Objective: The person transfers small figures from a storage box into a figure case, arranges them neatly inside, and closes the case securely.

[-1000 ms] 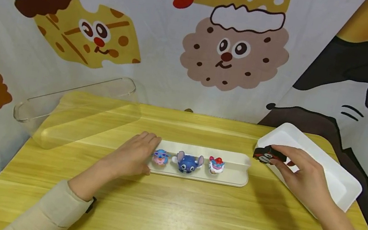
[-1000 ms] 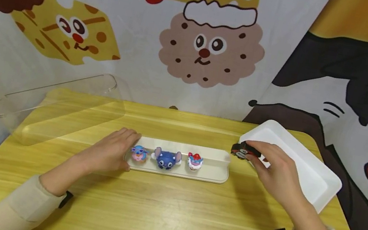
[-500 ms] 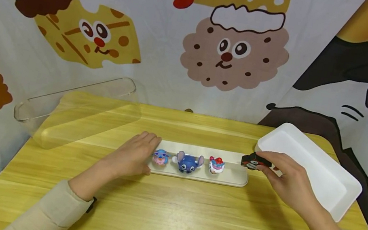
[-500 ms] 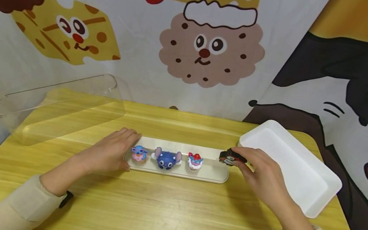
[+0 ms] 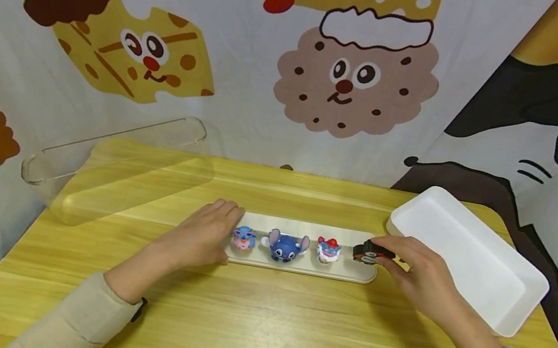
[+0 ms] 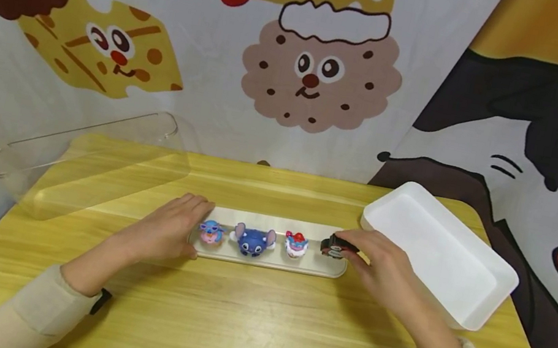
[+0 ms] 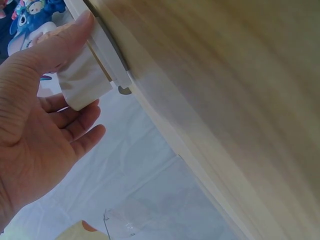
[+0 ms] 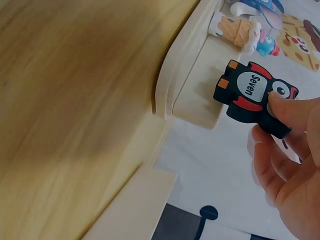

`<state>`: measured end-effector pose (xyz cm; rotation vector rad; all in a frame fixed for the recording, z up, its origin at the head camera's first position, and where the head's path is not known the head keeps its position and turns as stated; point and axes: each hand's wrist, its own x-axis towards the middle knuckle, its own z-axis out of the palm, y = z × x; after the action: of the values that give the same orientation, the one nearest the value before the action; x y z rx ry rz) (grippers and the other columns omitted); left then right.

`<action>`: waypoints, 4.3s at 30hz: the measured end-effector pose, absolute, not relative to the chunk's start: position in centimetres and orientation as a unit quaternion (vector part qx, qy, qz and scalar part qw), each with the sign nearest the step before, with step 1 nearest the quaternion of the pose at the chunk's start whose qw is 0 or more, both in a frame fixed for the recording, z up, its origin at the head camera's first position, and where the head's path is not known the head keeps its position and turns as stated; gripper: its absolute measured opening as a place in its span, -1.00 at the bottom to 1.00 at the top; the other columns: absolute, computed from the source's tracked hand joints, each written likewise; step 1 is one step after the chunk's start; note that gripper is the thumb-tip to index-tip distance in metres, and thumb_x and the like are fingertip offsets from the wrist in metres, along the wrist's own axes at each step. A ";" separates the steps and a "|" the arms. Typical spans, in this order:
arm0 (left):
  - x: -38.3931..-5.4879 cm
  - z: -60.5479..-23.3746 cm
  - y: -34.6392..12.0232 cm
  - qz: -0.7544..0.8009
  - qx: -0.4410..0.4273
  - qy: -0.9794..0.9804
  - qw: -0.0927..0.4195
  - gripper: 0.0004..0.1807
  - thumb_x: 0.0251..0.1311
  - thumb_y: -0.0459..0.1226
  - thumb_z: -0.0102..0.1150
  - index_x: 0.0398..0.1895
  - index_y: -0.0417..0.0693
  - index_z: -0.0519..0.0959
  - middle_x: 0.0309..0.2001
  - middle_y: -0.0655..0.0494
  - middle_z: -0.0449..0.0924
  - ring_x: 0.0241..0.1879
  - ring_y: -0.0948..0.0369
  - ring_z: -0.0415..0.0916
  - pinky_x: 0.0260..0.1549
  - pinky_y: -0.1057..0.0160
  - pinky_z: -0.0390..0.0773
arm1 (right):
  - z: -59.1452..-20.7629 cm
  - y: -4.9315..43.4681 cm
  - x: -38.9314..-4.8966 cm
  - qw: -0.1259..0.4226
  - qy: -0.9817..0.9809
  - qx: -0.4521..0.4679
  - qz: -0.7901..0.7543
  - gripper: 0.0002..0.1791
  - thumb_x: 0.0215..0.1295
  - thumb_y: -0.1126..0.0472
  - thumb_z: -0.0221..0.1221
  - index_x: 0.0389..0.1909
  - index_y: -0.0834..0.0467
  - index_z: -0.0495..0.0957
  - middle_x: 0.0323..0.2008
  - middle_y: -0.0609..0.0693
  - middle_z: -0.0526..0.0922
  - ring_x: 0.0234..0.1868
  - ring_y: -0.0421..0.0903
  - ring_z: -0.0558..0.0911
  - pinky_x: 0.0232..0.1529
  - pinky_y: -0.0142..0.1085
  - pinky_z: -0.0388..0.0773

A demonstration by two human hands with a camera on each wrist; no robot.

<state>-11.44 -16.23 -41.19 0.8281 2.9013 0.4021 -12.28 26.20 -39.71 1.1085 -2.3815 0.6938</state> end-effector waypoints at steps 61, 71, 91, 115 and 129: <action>-11.4 -41.2 -16.2 0.138 0.273 0.951 0.044 0.12 -0.18 -0.23 0.75 0.47 -0.36 0.31 0.31 -0.21 0.47 0.33 -0.09 0.39 0.47 -0.08 0.33 | -40.0 26.8 -11.7 0.046 -0.941 0.229 0.245 -0.18 0.09 0.18 0.59 0.36 0.33 0.48 0.13 0.15 0.70 -0.10 0.03 0.73 -0.26 -0.11 0.69; -11.6 -41.4 -16.1 0.126 0.281 0.951 0.034 0.12 -0.23 -0.20 0.78 0.43 -0.36 0.34 0.27 -0.20 0.50 0.28 -0.08 0.42 0.42 -0.06 0.40 | -40.9 27.7 -12.2 -0.025 -0.948 0.199 0.249 -0.14 0.12 0.04 0.58 0.35 0.34 0.48 0.15 0.21 0.68 -0.05 0.08 0.72 -0.21 -0.12 0.63; -11.4 -41.3 -16.2 0.122 0.284 0.950 0.034 0.12 -0.22 -0.19 0.77 0.44 -0.37 0.33 0.27 -0.20 0.50 0.28 -0.08 0.42 0.43 -0.05 0.39 | -42.8 27.7 -13.3 -0.086 -0.949 0.205 0.224 -0.34 0.07 -0.14 0.57 0.06 0.22 0.67 -0.14 -0.06 0.73 -0.17 -0.06 0.63 -0.14 -0.10 0.64; -11.6 -37.5 -21.0 0.153 0.243 0.949 -0.134 -0.15 0.20 -0.23 0.43 0.52 -0.28 0.29 0.43 -0.33 0.31 0.41 -0.28 0.26 0.40 -0.33 0.28 | -43.3 27.3 -13.0 -0.059 -0.952 0.214 0.212 -0.44 0.13 0.01 0.57 0.02 0.29 0.70 -0.11 0.02 0.71 -0.20 -0.08 0.57 -0.17 -0.12 0.62; -12.9 -36.1 -28.2 0.113 0.132 0.950 -0.261 -0.13 0.05 -0.10 0.54 0.35 -0.41 0.41 0.22 -0.44 0.44 0.18 -0.42 0.36 0.15 -0.44 0.34 | -43.3 27.1 -12.5 -0.064 -0.954 0.196 0.218 -0.30 0.18 0.02 0.53 0.17 0.43 0.63 0.10 0.27 0.68 0.08 0.19 0.66 0.08 0.16 0.65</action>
<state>-12.86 -28.19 -36.08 0.5019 3.6096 0.4283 -12.52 27.08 -43.26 0.6413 -3.1259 0.7157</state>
